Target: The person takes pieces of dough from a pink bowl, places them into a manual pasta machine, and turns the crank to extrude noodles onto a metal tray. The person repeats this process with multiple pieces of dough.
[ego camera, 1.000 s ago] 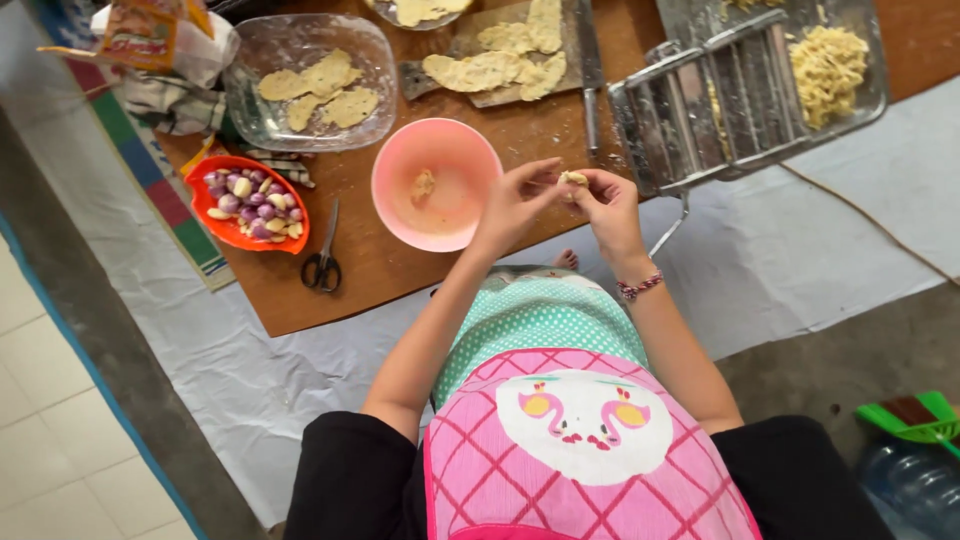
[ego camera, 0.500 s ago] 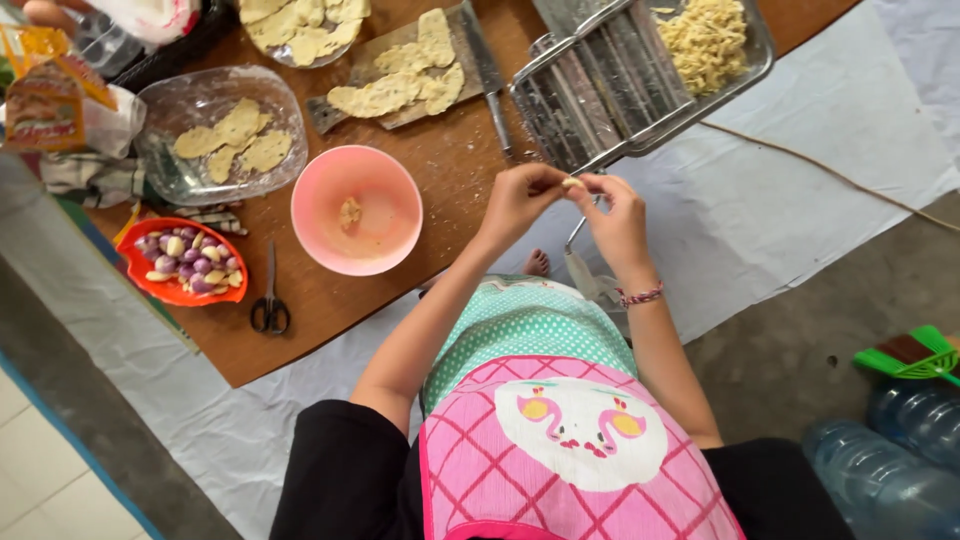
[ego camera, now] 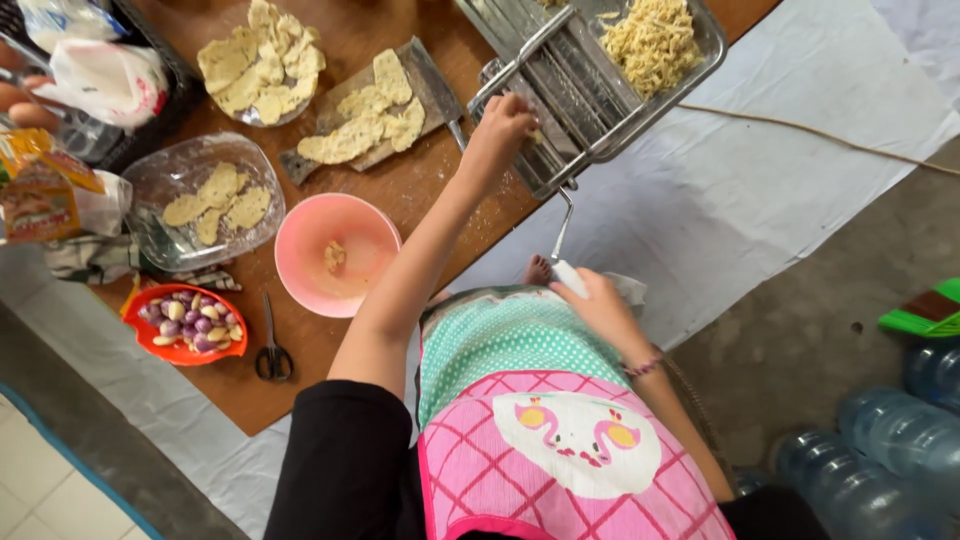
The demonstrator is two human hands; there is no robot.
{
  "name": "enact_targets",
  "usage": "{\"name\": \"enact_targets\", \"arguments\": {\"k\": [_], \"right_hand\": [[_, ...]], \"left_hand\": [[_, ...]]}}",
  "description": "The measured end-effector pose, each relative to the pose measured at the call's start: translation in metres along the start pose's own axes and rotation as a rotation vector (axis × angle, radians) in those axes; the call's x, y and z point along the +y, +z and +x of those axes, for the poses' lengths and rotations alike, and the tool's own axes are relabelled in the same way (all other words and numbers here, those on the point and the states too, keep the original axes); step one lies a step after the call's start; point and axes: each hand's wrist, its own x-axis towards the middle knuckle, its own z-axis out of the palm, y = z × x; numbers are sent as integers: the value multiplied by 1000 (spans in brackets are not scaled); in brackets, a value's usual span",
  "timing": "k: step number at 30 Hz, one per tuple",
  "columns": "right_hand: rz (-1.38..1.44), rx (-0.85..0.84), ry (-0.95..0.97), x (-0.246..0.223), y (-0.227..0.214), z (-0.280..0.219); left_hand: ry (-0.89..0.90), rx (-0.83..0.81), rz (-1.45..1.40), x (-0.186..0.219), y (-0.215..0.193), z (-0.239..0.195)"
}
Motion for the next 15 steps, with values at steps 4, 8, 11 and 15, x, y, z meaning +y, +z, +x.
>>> {"name": "enact_targets", "arguments": {"k": [4,8,11,15], "right_hand": [[-8,194,-79,32,-35,21],[-306,526,-182,52,-86,61],[-422,707,-240,92,-81,129],[-289,460,125,125,-25,190]], "left_hand": [[84,-8,158,-28,33,-11],[28,-90,119,-9,6,-14],[-150,85,-51,-18,31,-26],[-733,553,-585,-12,62,-55]]}}
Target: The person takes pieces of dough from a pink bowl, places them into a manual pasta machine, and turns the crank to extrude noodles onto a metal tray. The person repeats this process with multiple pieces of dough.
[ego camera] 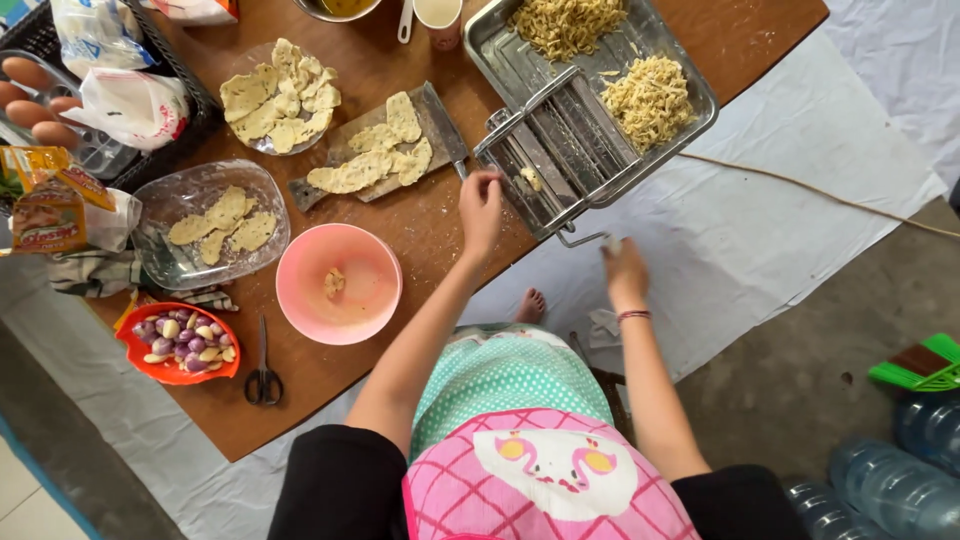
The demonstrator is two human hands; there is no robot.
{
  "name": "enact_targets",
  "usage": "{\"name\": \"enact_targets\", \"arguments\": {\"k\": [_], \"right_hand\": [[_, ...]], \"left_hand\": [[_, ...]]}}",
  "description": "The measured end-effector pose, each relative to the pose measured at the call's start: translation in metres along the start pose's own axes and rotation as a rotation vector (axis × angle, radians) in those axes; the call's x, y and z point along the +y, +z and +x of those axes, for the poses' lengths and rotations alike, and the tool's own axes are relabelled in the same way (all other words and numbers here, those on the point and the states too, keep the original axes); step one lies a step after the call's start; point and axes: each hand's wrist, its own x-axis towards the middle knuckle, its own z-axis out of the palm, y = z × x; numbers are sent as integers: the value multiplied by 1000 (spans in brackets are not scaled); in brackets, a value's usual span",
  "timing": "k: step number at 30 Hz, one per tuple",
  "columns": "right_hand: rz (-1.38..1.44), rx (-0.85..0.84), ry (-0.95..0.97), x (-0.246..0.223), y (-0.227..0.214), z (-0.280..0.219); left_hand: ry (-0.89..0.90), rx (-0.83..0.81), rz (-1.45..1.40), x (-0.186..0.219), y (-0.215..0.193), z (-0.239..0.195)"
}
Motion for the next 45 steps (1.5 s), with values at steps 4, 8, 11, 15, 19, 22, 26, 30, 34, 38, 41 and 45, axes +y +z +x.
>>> {"name": "enact_targets", "arguments": {"k": [4,8,11,15,19,22,26,30,34,38,41,45], "right_hand": [[-28,-164,-84,-3,70,-41],[297,-550,-92,-40,42,-129],[375,-525,-57,-39,-25,-145],[384,-218,-162,-42,-127,-117],[76,150,-204,7,-86,-24],[2,354,-170,25,-9,16],[-28,-93,-92,24,94,-11],[165,-704,-51,-50,30,-121],[379,-861,17,-54,-65,-138],[289,-285,-145,-27,-138,-71],[112,20,-203,14,-85,-2],[-175,-204,-95,11,14,11]], "left_hand": [[-627,51,-484,-55,37,0],[-860,-92,-970,-48,45,6],[-850,-96,-1129,-75,53,12],[-863,-49,-1209,-82,58,15],[-870,-29,-1210,-98,64,11],[-948,32,-1195,-101,63,8],[-968,6,-1163,-132,68,8],[-986,-27,-1186,-161,71,7],[-904,-66,-1115,-144,73,3],[-645,-45,-897,-119,63,-4],[-557,5,-848,-111,51,-10],[-472,7,-766,-97,28,-16]]}}
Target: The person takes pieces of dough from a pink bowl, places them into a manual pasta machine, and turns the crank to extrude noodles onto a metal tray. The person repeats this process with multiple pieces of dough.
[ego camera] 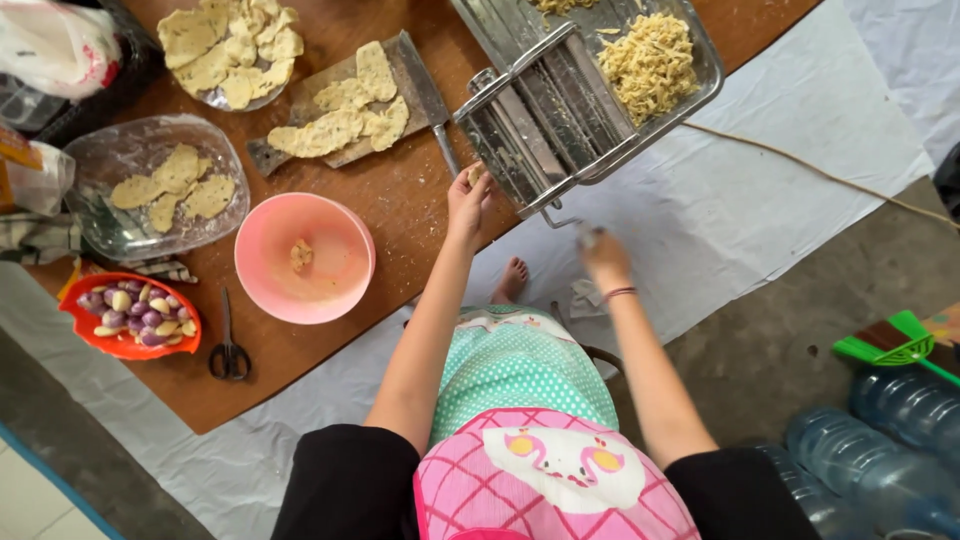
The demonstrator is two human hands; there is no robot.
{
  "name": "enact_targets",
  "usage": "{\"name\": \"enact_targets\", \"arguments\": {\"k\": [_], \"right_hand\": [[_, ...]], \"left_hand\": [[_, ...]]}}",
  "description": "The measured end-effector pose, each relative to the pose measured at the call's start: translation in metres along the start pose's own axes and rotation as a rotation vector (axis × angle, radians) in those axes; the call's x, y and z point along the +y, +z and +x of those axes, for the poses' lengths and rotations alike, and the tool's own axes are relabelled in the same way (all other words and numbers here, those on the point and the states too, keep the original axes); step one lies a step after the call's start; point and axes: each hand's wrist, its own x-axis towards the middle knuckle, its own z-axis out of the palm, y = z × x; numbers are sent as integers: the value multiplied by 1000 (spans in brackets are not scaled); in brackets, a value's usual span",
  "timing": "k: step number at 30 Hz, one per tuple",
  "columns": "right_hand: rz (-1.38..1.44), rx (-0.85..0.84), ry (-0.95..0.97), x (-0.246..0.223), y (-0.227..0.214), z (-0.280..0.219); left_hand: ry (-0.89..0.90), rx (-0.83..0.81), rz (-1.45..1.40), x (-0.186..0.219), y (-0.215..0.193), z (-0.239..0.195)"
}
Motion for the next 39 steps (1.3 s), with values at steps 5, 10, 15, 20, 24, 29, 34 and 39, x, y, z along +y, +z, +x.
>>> {"name": "enact_targets", "arguments": {"k": [5,10,15,20,24,29,34,39], "right_hand": [[-444,-444,-209,-66,43,-70],[-454,-689,-330,-136,-42,-133],[1044,-589,-390,-161,10,-82],[1263,-721,-390,-237,-16,-105],[917,-626,-507,-270,-25,-93],[592,-647,-636,-331,-45,-105],[465,-491,-832,-383,-45,-77],[178,-267,-906,-440,-14,-30]], "left_hand": [[26,15,145,54,-3,-40],[38,7,221,111,-17,-85],[-113,-193,329,161,-41,-126],[-117,-232,336,207,-60,-154],[-91,-187,298,225,-101,-148],[-62,-104,177,219,-145,-134],[13,-43,226,233,-187,-135],[-12,19,389,256,-219,-151]]}}
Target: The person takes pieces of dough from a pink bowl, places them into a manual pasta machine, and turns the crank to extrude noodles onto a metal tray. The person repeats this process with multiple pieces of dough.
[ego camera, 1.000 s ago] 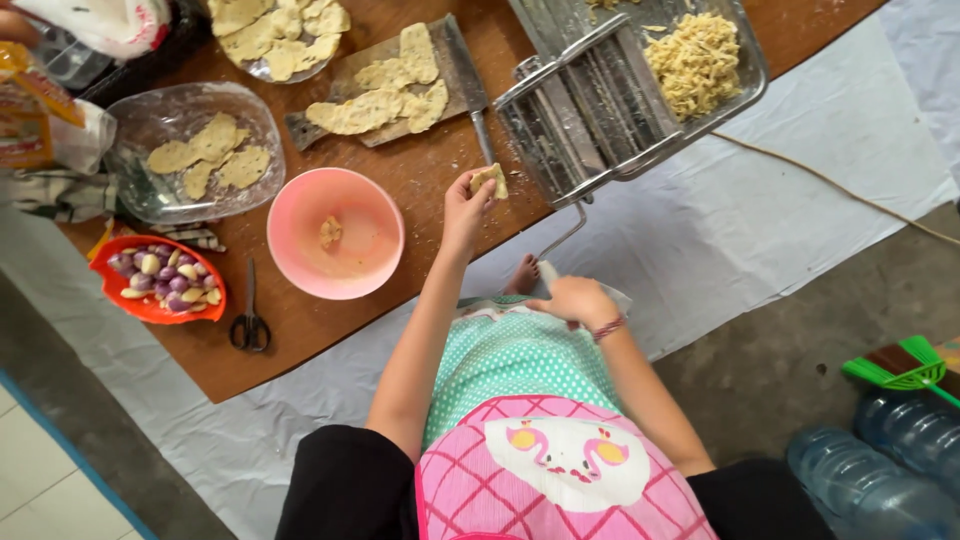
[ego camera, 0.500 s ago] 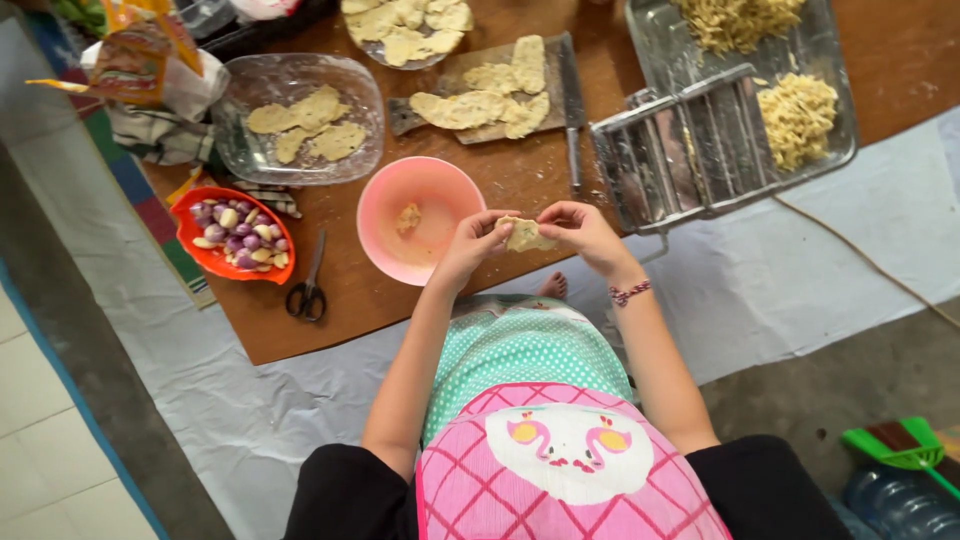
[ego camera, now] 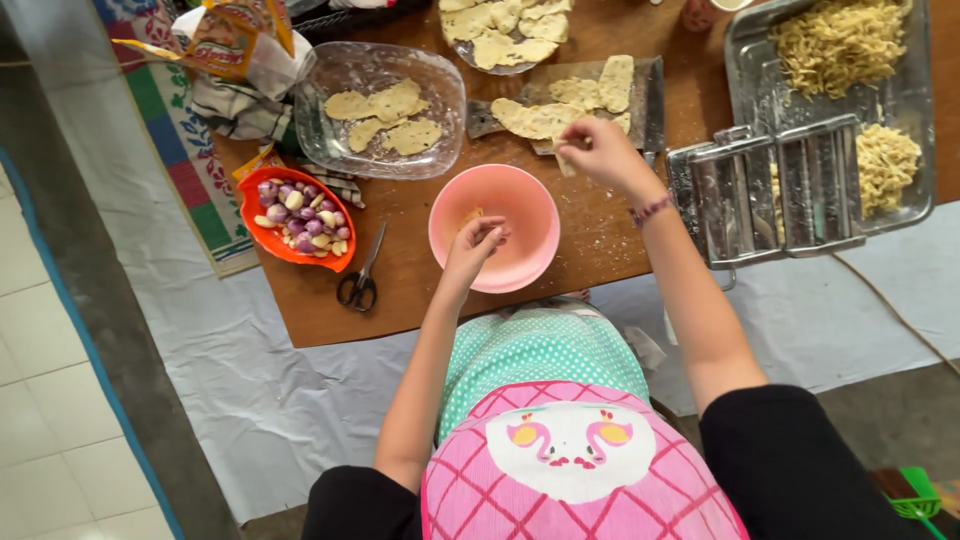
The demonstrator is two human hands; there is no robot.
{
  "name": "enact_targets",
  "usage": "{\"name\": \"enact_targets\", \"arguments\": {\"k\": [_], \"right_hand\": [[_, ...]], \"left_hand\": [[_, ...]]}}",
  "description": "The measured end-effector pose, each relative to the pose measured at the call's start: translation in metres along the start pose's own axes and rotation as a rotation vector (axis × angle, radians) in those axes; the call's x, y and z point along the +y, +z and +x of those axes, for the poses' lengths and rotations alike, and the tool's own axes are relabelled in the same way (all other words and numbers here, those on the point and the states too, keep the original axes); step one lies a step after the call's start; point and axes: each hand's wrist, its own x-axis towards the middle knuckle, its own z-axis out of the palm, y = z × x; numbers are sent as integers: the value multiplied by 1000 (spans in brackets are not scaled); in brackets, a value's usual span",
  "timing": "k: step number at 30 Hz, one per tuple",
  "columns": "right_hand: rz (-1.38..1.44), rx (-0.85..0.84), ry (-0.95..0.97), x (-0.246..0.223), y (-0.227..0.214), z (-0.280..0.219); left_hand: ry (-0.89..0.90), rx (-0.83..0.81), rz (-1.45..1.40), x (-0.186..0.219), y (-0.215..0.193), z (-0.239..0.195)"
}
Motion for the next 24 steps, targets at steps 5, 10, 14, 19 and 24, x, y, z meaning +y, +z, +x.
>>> {"name": "enact_targets", "arguments": {"k": [5,10,14,19,24], "right_hand": [[50,-78,86,-21,5,56],[101,-36,188,3,-7,79],[-168,170,243,25,-11,72],[-38,129,156,-24,13,21],[87,227,-223,-18,75,-21]], "left_hand": [[-43,86,24,4,-22,-12],[-13,111,32,2,-28,-12],[122,190,529,-9,-28,12],[204,236,1142,-51,-26,66],[42,157,1122,-86,-41,100]]}}
